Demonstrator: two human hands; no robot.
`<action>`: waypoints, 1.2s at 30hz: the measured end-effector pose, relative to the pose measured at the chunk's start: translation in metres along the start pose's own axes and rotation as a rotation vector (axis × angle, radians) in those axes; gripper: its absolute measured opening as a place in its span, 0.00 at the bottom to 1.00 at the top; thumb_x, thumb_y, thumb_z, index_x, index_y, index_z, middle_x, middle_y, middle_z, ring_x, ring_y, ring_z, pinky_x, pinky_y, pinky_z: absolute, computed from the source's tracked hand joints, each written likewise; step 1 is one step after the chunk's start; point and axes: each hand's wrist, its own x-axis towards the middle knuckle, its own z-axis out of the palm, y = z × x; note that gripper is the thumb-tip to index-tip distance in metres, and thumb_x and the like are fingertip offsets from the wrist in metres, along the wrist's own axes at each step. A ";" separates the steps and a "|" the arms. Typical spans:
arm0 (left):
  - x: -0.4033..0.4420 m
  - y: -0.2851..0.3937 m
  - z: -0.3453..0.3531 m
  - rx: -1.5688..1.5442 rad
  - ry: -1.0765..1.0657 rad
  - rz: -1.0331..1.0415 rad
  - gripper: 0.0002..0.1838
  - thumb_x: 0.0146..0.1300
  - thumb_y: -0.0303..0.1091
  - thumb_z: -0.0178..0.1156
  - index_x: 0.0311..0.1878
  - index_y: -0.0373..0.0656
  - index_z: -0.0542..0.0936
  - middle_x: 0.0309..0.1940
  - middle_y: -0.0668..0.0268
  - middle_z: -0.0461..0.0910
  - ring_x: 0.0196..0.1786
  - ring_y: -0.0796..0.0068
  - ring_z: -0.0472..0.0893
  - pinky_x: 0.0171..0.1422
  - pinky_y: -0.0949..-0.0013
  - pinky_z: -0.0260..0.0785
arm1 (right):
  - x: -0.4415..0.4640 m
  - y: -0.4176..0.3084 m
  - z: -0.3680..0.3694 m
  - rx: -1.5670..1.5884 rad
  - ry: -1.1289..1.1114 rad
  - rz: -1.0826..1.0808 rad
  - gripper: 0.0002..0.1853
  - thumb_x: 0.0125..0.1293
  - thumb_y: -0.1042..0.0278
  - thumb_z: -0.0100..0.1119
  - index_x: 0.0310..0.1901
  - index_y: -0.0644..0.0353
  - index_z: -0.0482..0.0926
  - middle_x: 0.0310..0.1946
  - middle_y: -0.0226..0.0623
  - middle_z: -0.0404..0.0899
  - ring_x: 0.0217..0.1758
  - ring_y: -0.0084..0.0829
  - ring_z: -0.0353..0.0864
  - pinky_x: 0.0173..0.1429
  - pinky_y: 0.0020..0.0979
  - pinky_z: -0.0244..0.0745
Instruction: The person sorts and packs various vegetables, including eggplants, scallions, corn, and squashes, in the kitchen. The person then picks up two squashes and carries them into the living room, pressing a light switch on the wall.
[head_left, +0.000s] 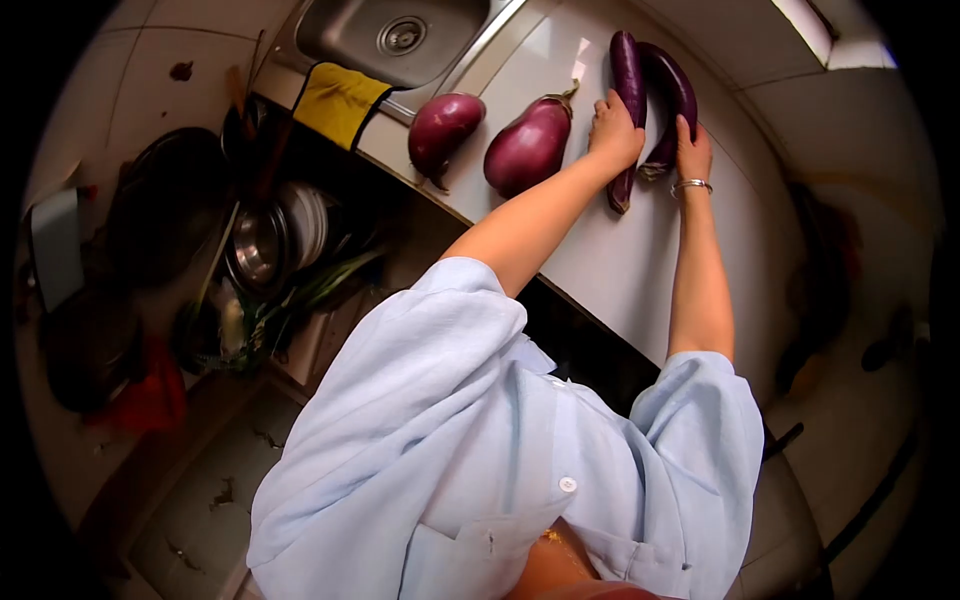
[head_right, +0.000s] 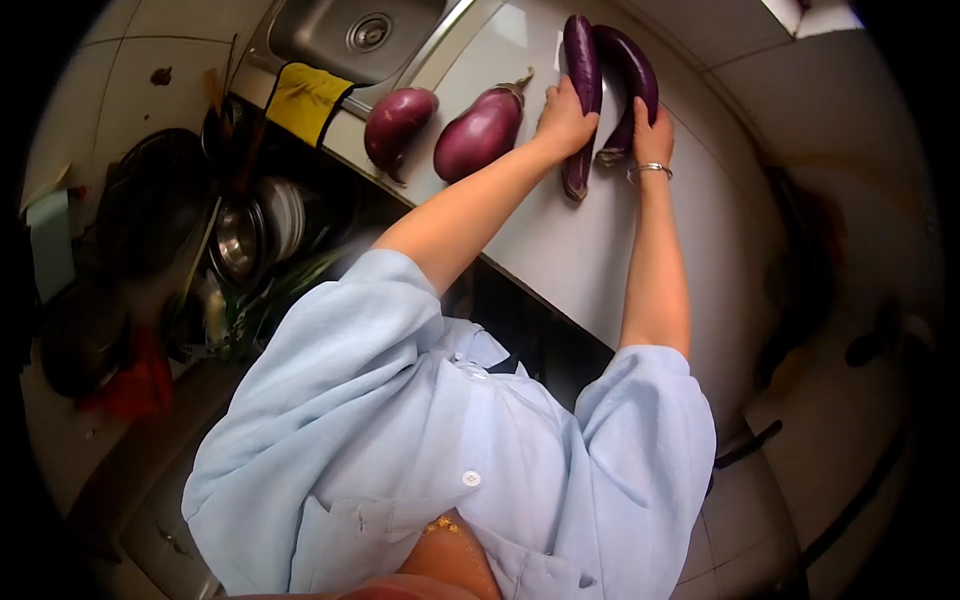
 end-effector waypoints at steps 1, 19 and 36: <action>-0.001 0.001 -0.007 0.008 -0.098 -0.064 0.40 0.48 0.33 0.64 0.62 0.28 0.57 0.53 0.39 0.64 0.56 0.41 0.68 0.63 0.57 0.62 | -0.001 0.002 -0.001 0.034 -0.026 0.013 0.30 0.60 0.42 0.54 0.49 0.64 0.76 0.46 0.54 0.77 0.51 0.49 0.75 0.55 0.40 0.68; -0.050 -0.172 -0.201 -0.320 0.273 0.099 0.43 0.41 0.41 0.75 0.60 0.43 0.65 0.50 0.57 0.74 0.53 0.65 0.74 0.59 0.63 0.67 | -0.126 -0.102 0.113 0.359 -0.496 0.025 0.40 0.59 0.52 0.62 0.63 0.71 0.56 0.56 0.50 0.68 0.56 0.41 0.71 0.60 0.35 0.68; -0.258 -0.162 -0.260 -1.387 0.053 -0.099 0.40 0.53 0.37 0.69 0.66 0.48 0.59 0.59 0.64 0.68 0.61 0.72 0.68 0.65 0.67 0.61 | -0.255 -0.159 0.055 1.056 -1.164 0.553 0.41 0.61 0.38 0.51 0.68 0.57 0.55 0.67 0.39 0.58 0.69 0.41 0.57 0.72 0.46 0.51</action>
